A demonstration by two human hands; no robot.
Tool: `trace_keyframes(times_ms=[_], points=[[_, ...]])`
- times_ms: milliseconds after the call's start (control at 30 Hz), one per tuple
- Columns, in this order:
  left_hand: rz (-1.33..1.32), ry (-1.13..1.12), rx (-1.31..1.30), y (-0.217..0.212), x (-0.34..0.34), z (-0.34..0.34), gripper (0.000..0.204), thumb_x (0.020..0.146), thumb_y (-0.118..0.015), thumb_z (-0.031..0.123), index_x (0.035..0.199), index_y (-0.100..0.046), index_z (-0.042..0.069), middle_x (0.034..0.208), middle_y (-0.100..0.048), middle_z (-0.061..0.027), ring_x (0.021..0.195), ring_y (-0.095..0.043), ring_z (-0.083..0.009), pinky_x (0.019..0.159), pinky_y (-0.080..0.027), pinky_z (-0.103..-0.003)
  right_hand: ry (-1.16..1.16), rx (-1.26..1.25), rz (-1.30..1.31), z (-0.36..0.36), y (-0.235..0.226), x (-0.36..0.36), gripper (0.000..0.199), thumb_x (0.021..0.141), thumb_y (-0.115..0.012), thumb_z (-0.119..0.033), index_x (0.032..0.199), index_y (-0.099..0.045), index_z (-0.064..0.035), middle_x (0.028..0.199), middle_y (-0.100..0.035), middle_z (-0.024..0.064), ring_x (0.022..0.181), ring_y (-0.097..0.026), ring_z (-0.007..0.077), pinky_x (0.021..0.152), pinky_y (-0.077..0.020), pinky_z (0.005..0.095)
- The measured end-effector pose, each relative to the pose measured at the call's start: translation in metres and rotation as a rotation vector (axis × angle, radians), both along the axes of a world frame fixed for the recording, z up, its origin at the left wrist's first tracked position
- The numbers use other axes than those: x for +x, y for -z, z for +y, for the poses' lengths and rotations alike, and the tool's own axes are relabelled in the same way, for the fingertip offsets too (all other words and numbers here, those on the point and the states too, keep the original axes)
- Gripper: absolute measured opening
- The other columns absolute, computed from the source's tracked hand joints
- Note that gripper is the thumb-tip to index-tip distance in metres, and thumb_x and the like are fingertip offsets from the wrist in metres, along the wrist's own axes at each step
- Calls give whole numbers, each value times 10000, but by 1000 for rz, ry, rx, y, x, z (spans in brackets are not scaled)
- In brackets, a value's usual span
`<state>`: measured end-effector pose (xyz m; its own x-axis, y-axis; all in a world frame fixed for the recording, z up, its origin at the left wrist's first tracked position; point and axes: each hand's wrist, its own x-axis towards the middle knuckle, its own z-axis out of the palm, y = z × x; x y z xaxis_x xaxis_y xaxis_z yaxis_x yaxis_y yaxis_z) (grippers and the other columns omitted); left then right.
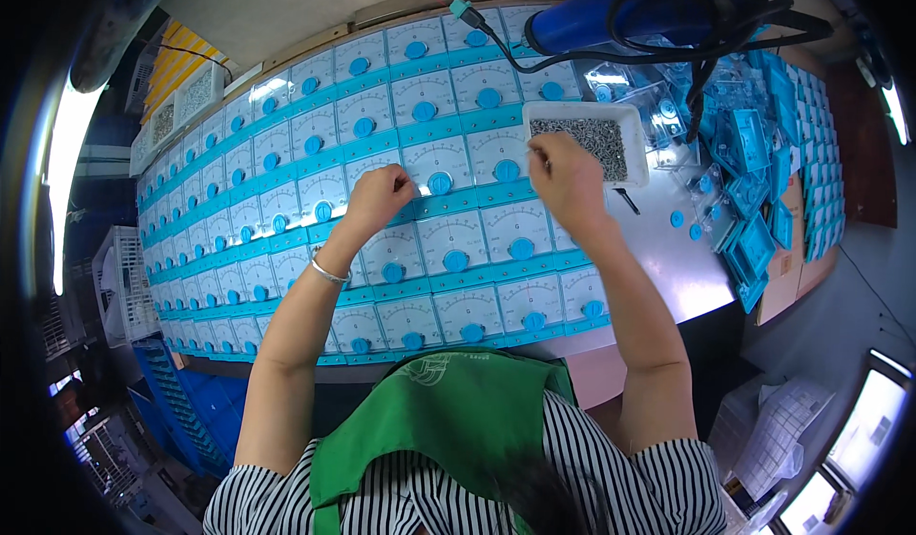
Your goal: The recorder is assembling analog meter panels by placing small internal components and then using an electric screwdriver to secure them.
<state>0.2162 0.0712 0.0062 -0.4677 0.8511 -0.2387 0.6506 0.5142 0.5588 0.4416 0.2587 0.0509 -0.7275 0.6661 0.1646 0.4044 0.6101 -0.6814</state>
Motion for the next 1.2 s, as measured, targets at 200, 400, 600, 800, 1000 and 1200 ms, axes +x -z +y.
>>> trace_keyframes(times_ms=[200, 400, 600, 800, 1000, 1200], points=[[-577, -229, 97, -12, -8, -7, 151, 852, -648, 124, 931, -633, -4, 848, -693, -144, 748, -679, -251, 626, -539, -360, -34, 212, -339, 54, 24, 8, 132, 803, -656, -111, 920, -652, -50, 932, -660, 139, 817, -648, 345, 730, -501, 456], [-1465, -659, 394, -18, 10, -47, 142, 925, -566, 4, 1054, -610, -34, 934, -686, -142, 839, -699, -195, 753, -609, -265, -61, 93, -243, 60, 17, 4, 89, 784, -662, -71, 853, -628, -27, 864, -657, 139, 785, -645, 326, 690, -504, 410], [-1524, -679, 481, -17, 48, -68, 138, 926, -576, 20, 1053, -624, -9, 937, -692, -133, 812, -702, -195, 706, -616, -264, -175, -349, 65, 14, -5, 17, 69, 844, -635, -31, 908, -630, -7, 832, -631, 81, 682, -631, 163, 589, -487, 268], [-1533, -695, 439, -24, 86, -86, 89, 939, -578, 90, 980, -608, 17, 888, -679, -107, 790, -683, -180, 682, -586, -268, -402, -454, 16, -76, 26, 33, 54, 824, -642, -48, 878, -646, -44, 825, -620, 103, 694, -634, 228, 605, -498, 330], [-1556, -692, 507, -18, 113, -117, 93, 934, -582, 129, 891, -592, 47, 839, -632, -58, 699, -600, -126, 629, -502, -257, -265, -228, 17, -95, 55, 33, 45, 821, -655, -93, 854, -631, -73, 841, -595, 72, 690, -615, 266, 598, -491, 369], [-1309, -711, 406, -15, 129, -151, 102, 904, -647, 118, 947, -636, 26, 789, -630, -38, 708, -612, -125, 640, -512, -258, -291, -59, 29, -98, 64, 30, 82, 821, -648, -89, 898, -620, -84, 870, -572, 75, 690, -617, 272, 578, -497, 384]])
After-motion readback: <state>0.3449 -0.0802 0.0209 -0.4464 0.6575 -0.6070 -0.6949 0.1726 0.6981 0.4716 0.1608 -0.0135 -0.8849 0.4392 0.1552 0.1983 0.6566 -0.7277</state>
